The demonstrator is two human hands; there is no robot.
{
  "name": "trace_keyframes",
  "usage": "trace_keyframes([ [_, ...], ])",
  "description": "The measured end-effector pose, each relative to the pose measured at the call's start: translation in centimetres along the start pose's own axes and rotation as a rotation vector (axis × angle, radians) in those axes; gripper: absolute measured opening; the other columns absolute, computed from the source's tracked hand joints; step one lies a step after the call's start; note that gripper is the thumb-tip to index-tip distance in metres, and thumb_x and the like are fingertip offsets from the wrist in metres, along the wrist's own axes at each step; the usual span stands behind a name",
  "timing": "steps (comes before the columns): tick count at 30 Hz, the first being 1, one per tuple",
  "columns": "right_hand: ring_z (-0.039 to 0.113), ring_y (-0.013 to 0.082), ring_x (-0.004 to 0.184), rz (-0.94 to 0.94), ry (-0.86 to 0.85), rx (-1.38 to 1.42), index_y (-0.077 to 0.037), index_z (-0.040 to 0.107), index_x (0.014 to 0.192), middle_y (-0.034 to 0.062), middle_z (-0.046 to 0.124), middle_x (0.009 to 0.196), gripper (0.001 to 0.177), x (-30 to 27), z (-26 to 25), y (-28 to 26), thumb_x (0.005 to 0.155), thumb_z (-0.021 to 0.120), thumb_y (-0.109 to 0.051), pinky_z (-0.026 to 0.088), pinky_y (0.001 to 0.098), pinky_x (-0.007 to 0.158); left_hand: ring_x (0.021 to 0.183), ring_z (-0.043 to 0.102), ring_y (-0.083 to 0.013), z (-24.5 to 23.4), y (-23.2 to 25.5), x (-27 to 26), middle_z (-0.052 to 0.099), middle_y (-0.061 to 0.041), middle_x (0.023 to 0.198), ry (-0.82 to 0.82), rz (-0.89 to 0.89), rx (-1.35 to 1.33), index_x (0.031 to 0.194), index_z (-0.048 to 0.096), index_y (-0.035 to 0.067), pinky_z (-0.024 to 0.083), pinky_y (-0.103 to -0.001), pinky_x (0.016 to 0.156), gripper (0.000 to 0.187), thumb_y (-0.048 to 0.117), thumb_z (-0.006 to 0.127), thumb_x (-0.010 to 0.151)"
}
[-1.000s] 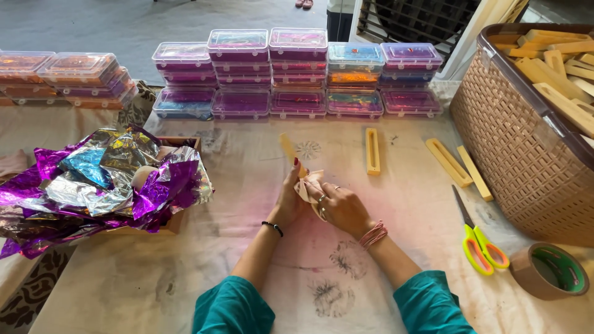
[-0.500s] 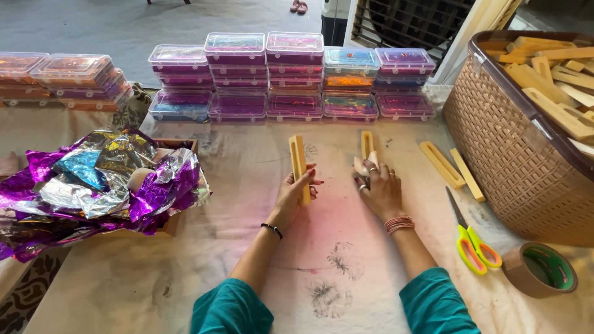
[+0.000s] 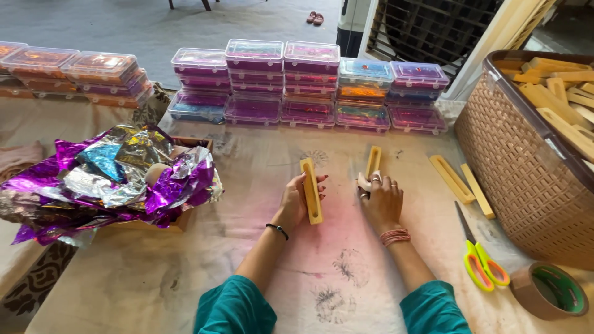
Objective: Wrapping small items in decorative foil and placing them in clear plastic containers.
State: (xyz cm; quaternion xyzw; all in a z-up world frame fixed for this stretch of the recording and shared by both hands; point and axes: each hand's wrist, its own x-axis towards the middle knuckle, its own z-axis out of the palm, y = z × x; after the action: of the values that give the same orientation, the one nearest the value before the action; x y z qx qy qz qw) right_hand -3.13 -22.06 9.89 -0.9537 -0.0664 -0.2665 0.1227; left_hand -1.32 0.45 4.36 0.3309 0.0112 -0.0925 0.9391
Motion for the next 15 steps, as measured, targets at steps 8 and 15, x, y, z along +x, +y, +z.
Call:
trace_keyframes([
  [8, 0.064, 0.0333, 0.098, -0.304, -0.147, 0.15, -0.005, 0.069, 0.111, 0.0164, 0.068, 0.103, 0.038, -1.7, -0.5, -4.7, 0.08, 0.079, -0.025, 0.051, 0.0471, 0.088, 0.092, 0.065, -0.0232, -5.4, 2.4, 4.1, 0.072, -0.01, 0.111, 0.172, 0.019, -0.075, 0.121, 0.062, 0.002, 0.056, -0.041, 0.08, 0.039, 0.027, 0.039, 0.101],
  [15, 0.065, 0.0338, 0.106, -0.7, -0.225, 0.423, -0.003, 0.068, 0.119, 0.0167, 0.069, 0.108, 0.051, -4.1, -1.5, -8.7, 0.069, 0.074, -0.009, 0.052, 0.0454, 0.097, 0.075, 0.058, -0.0157, -8.8, 5.5, 5.0, 0.064, -0.002, 0.09, 0.366, 0.283, 0.182, 0.123, 0.066, 0.008, 0.048, -0.032, 0.064, 0.03, 0.006, 0.059, 0.094],
])
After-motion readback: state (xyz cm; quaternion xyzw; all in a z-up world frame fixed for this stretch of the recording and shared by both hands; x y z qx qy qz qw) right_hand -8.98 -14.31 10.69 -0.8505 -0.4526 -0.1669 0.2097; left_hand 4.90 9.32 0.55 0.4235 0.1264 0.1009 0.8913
